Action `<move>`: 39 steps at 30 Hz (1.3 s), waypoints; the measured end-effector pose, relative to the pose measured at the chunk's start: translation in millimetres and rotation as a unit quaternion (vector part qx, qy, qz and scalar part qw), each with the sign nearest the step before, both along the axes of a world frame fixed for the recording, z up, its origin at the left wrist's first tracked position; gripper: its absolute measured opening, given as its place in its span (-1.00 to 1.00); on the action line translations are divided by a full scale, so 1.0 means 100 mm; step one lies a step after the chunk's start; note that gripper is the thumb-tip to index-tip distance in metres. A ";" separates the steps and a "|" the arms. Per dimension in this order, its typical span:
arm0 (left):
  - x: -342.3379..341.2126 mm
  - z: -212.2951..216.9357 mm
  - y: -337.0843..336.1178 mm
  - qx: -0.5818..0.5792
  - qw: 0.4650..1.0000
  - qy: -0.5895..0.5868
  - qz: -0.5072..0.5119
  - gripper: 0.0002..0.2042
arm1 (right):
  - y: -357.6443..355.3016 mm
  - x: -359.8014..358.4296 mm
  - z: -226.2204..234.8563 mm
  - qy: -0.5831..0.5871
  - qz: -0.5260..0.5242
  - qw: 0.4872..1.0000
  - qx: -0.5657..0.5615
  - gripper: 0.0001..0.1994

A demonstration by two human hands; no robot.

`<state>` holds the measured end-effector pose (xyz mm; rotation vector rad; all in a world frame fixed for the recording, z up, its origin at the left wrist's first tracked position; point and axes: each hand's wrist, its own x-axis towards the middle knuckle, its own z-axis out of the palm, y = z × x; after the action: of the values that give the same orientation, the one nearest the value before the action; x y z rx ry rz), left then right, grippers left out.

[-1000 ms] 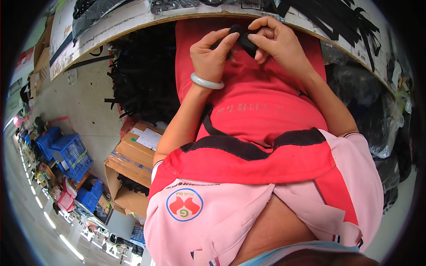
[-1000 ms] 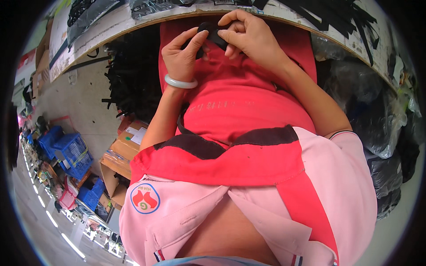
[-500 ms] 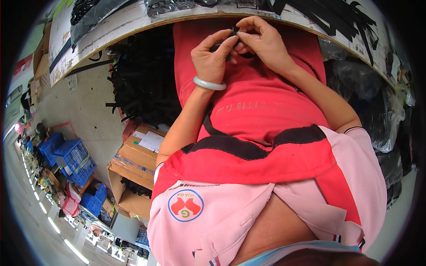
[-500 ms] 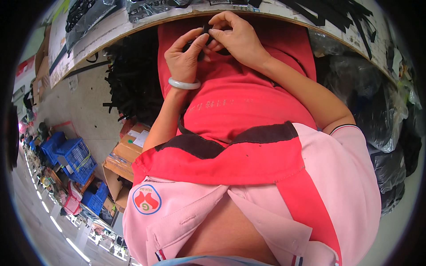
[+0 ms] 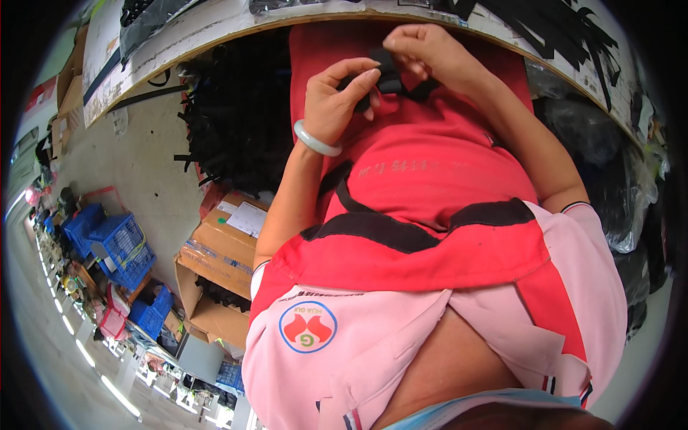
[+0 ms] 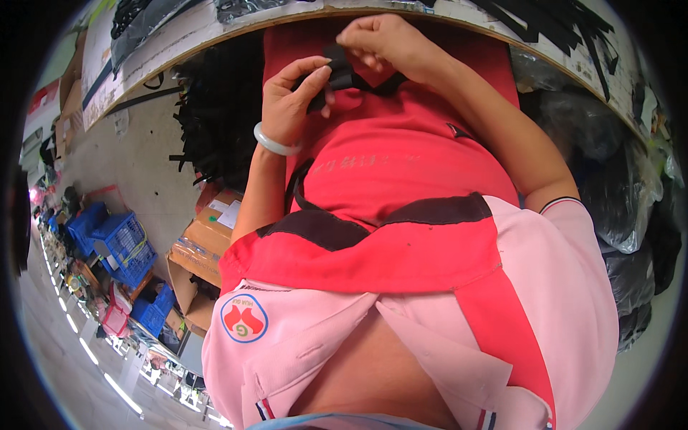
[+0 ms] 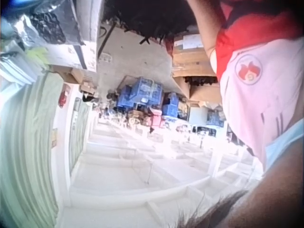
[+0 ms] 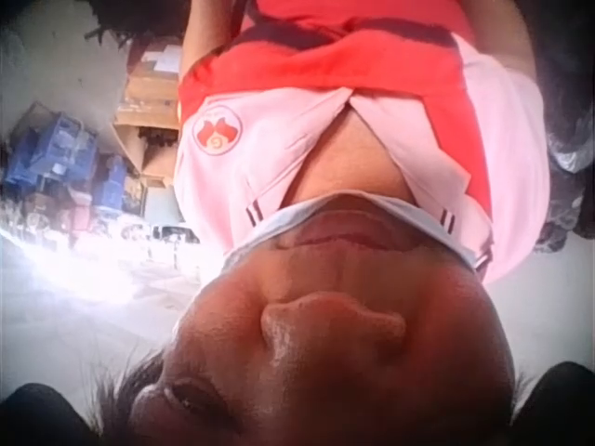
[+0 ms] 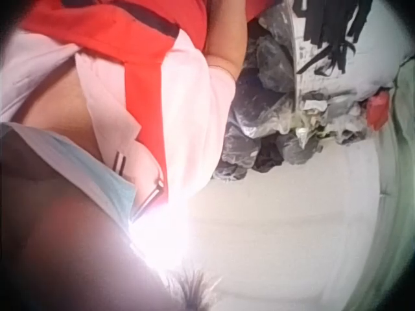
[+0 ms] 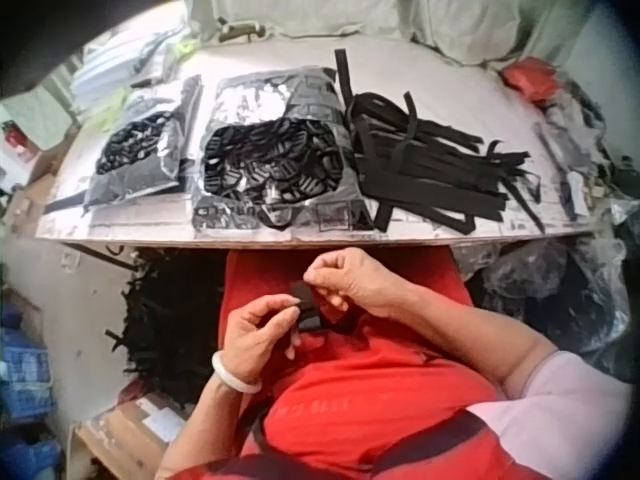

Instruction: Manually thread and assemble plastic buckles onto black straps.

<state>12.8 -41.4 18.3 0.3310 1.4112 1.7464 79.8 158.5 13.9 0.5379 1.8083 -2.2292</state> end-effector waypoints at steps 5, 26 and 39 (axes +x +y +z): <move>-0.19 0.33 -0.74 -0.109 0.990 0.040 0.082 -0.84 | -0.24 -0.26 0.13 0.025 -0.017 0.999 0.037 -0.79; -0.01 -0.05 -0.26 0.006 0.996 -0.092 0.003 -0.43 | -0.22 0.06 0.04 -0.049 0.165 0.983 0.056 -0.79; -0.10 -0.28 -0.05 0.120 0.911 -0.379 -0.111 -0.85 | 0.38 0.10 0.59 0.070 0.007 0.957 0.283 -0.85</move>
<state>2.8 -46.6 -10.2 -0.0706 0.5771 1.5977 89.4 196.4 73.2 0.4635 2.5271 -1.7537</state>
